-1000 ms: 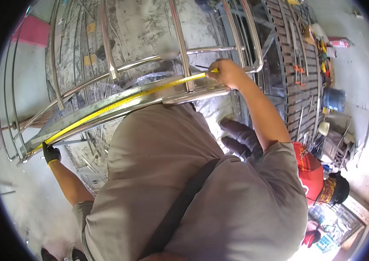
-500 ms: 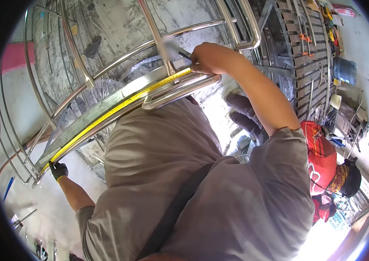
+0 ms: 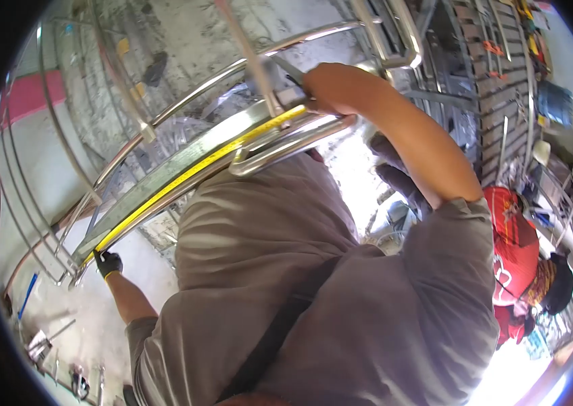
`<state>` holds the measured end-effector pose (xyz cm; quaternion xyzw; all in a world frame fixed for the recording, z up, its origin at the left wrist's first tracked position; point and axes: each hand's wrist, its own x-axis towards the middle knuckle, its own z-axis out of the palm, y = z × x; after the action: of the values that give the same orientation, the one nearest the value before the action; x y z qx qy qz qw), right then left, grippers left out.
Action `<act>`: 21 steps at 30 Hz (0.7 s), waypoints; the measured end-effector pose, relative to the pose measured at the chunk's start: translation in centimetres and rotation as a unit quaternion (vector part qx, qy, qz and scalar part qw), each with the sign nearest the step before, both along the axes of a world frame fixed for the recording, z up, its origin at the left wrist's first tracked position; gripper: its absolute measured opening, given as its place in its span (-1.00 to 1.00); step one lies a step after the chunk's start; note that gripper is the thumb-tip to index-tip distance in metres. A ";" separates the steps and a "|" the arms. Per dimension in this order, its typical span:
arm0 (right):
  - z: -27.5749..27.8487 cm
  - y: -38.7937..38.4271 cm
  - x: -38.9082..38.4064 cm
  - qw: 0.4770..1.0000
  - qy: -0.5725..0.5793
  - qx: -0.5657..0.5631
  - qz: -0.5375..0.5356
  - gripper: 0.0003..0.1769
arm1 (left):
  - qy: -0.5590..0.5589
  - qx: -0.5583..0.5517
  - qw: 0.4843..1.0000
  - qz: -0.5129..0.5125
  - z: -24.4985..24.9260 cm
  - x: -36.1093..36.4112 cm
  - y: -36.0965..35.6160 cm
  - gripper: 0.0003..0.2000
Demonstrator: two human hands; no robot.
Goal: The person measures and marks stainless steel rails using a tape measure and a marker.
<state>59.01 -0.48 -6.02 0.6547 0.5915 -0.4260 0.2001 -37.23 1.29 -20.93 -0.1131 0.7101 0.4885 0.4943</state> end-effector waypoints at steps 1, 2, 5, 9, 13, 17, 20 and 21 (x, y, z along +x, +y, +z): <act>0.1 0.4 -0.1 1.000 0.002 -0.015 -0.001 -0.65 | -0.005 -0.034 0.999 0.001 1.7 2.7 -0.1 -0.68; -2.3 -0.8 1.2 0.997 0.015 0.067 0.042 -0.65 | -0.002 -0.012 0.999 -0.031 0.5 0.6 -0.3 -0.72; -1.0 -1.3 1.6 0.981 0.046 0.186 0.028 -0.70 | 0.101 0.022 0.987 -0.122 -2.7 -2.0 -1.3 -0.71; 1.7 0.2 1.1 0.966 0.081 0.231 0.078 -0.73 | 0.278 0.016 0.909 -0.309 -4.0 -3.1 -2.7 -0.16; 4.0 1.5 -0.6 0.977 0.086 0.184 0.063 -0.76 | 0.175 0.017 0.984 -0.027 0.0 3.9 -0.6 -0.75; 4.7 1.7 -1.8 0.977 0.063 0.196 0.054 -0.79 | 0.199 0.003 0.980 0.006 0.7 5.8 -0.4 -0.68; 4.6 1.8 -2.0 0.975 0.082 0.201 0.052 -0.76 | 0.203 0.016 0.979 -0.011 0.5 4.9 -1.0 -0.72; 4.8 1.7 -2.1 0.975 0.076 0.200 0.056 -0.76 | 0.202 0.025 0.979 -0.009 -0.5 3.8 -1.0 -0.73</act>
<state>56.90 1.24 -1.19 0.6133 0.7136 -0.3359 0.0431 -33.44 0.30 -21.47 0.0064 0.7838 0.5146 0.3476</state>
